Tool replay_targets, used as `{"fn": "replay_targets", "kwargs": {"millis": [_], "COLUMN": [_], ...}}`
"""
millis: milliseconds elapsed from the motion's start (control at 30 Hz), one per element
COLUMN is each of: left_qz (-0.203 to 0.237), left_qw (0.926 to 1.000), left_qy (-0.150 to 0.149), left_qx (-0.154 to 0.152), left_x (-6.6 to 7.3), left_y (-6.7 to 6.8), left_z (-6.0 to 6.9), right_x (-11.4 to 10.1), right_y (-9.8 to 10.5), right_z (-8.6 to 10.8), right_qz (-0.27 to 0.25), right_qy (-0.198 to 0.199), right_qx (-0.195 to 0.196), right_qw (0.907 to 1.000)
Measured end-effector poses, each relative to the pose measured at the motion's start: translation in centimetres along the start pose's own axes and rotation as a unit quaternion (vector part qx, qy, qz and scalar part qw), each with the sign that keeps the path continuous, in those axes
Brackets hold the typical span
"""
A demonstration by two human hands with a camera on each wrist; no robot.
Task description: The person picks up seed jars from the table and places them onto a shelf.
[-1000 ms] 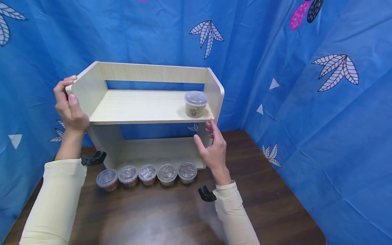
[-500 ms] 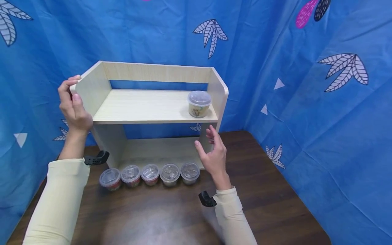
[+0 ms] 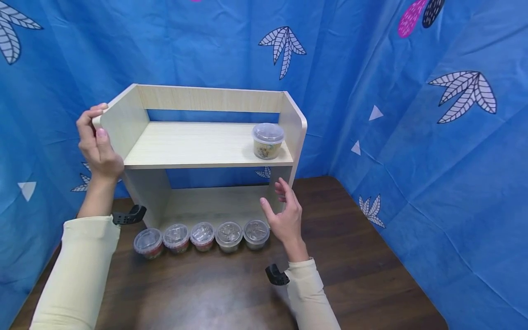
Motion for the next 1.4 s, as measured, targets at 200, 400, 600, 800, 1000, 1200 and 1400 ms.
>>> {"fn": "replay_targets", "kwargs": {"millis": [200, 400, 600, 800, 1000, 1200, 1400], "left_qz": [-0.004, 0.001, 0.01, 0.01, 0.009, 0.012, 0.011], "left_qw": [1.0, 1.0, 0.9999, 0.9999, 0.9999, 0.9999, 0.9999], "left_qy": [0.0, -0.003, -0.005, -0.007, -0.005, -0.004, -0.003], "left_qx": [-0.001, -0.001, 0.001, 0.004, 0.004, 0.003, 0.003], "left_x": [-0.3, 0.1, 0.6, 0.8, 0.7, 0.9, 0.8], "left_y": [0.0, 0.0, 0.1, 0.1, 0.0, 0.0, 0.0], "left_z": [-0.1, 0.0, 0.1, 0.1, 0.1, 0.1, 0.1], "right_x": [-0.4, -0.2, 1.2, 4.6, 5.3, 5.5, 5.8], "right_y": [-0.1, -0.2, -0.7, -1.4, -1.5, -1.5, -1.6], "right_z": [0.4, 0.9, 2.0, 3.6, 4.2, 4.6, 5.2], "right_qz": [-0.005, -0.008, -0.004, -0.006, -0.007, -0.001, -0.001], "right_qy": [0.0, -0.005, -0.018, -0.025, -0.034, -0.034, -0.039], "right_qx": [0.002, 0.001, -0.002, -0.005, -0.016, -0.023, -0.028], "right_qw": [1.0, 1.0, 0.9998, 0.9997, 0.9993, 0.9992, 0.9989]}}
Point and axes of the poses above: each hand's wrist, its own z-axis away from the middle knuckle, its own y-axis out of the back of the hand, x = y × z, the point moved 9 cm from there along -z, towards the middle knuckle, and after that the axes turned 11 degrees about y, right-handed, at the moved point
